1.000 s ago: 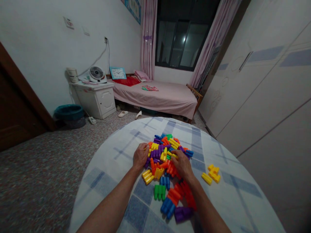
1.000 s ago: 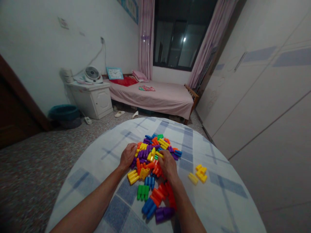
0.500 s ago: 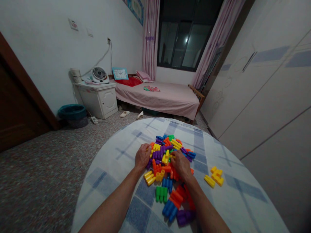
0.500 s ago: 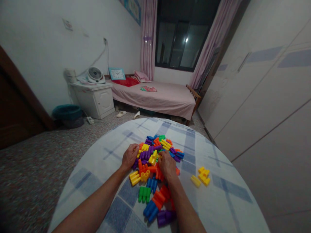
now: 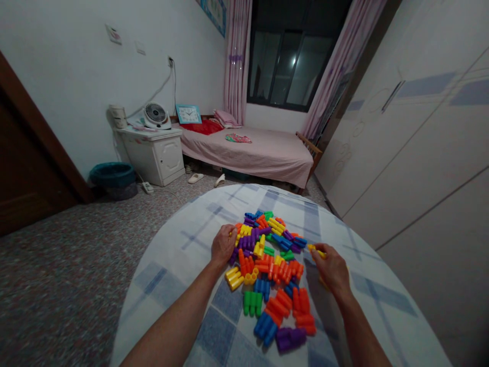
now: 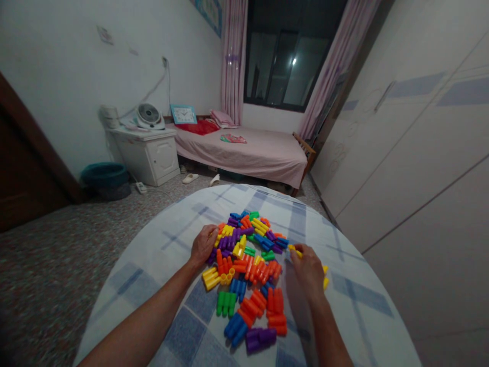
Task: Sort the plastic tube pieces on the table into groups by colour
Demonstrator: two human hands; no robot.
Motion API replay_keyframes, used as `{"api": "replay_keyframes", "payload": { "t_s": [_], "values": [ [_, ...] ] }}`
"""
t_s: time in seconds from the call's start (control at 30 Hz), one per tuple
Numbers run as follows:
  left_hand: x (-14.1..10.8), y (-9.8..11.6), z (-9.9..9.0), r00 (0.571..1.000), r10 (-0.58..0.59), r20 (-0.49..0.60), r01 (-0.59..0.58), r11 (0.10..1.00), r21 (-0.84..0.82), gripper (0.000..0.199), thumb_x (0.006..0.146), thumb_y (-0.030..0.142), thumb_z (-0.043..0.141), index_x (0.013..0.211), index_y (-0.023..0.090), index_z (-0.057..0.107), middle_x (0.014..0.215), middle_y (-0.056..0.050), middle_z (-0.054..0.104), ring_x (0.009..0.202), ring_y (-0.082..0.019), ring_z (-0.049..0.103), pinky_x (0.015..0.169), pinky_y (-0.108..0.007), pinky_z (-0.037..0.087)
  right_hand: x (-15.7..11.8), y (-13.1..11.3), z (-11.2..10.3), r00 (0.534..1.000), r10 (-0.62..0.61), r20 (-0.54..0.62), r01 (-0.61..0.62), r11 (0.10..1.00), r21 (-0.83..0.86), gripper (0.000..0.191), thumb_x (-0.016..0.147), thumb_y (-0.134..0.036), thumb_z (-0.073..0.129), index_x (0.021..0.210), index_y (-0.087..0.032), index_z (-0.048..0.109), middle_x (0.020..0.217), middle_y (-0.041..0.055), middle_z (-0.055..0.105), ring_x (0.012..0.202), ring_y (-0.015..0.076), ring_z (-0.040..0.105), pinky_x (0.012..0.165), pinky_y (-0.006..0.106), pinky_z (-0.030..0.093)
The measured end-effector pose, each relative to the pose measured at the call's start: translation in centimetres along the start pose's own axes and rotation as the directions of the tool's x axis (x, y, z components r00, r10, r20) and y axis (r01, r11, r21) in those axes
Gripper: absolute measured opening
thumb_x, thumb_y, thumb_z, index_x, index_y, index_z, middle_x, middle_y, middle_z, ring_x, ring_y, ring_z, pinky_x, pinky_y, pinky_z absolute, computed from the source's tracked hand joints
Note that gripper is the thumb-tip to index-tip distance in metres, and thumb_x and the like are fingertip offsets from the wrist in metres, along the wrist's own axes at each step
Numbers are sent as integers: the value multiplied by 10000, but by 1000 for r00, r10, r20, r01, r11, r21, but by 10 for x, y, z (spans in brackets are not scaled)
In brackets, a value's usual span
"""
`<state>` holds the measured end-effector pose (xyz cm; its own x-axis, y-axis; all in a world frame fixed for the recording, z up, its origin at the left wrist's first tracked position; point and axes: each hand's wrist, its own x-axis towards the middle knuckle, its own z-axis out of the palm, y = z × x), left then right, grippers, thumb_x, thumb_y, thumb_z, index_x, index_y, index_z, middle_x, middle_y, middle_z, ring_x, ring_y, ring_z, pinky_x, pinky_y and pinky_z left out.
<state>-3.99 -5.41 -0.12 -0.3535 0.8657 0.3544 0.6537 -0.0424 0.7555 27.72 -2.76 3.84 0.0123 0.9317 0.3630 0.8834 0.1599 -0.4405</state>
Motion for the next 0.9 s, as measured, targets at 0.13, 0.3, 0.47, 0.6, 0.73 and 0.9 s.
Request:
{"api": "replay_keyframes", "payload": {
  "t_s": [0.13,0.3,0.47,0.6,0.73,0.9],
  "values": [
    [0,0,0,1000,0,-1,0,1000,5,298,897,312,361,925,177,625,978,-67,629,930,-183,599,840,-302,462,-3,26,-9,1000,12,11,-10,983,-185,364,827,-401,383,949,-163,630,952,100,648,848,233,598,742,345,441],
    [0,-2,1,1000,10,-6,-10,1000,5,295,898,308,363,937,176,624,983,-66,627,936,-181,595,853,-301,457,7,7,-2,990,-122,-73,108,979,-170,346,841,-342,403,1019,-134,615,1026,123,624,942,239,564,855,364,424],
    [0,-1,0,1000,15,-5,-15,1000,2,296,902,308,357,937,181,622,985,-61,626,942,-176,598,849,-295,460,34,-48,28,960,-270,77,274,960,-60,331,862,-273,428,1123,-140,581,1112,116,590,1029,216,537,898,325,399],
    [0,0,0,1000,8,-8,-8,1000,-1,291,902,307,361,937,177,619,985,-63,624,935,-177,599,847,-300,461,53,-78,54,941,-274,197,300,947,-116,375,854,-254,478,1219,-188,526,1195,101,554,1062,228,519,868,331,392],
    [0,-2,2,1000,15,-17,-15,1000,-15,283,903,304,368,941,178,618,982,-58,625,933,-172,597,848,-293,459,57,-85,72,939,-228,256,279,943,-183,428,859,-285,493,1274,-182,475,1206,116,534,1050,251,526,802,334,405],
    [1,-4,3,1000,13,-19,-13,1000,-8,272,903,297,373,941,189,619,986,-48,627,933,-168,593,845,-288,455,48,-86,78,955,-219,202,256,950,-178,337,844,-203,460,1166,-143,541,1095,118,547,901,199,567,741,285,414]
  ]
}}
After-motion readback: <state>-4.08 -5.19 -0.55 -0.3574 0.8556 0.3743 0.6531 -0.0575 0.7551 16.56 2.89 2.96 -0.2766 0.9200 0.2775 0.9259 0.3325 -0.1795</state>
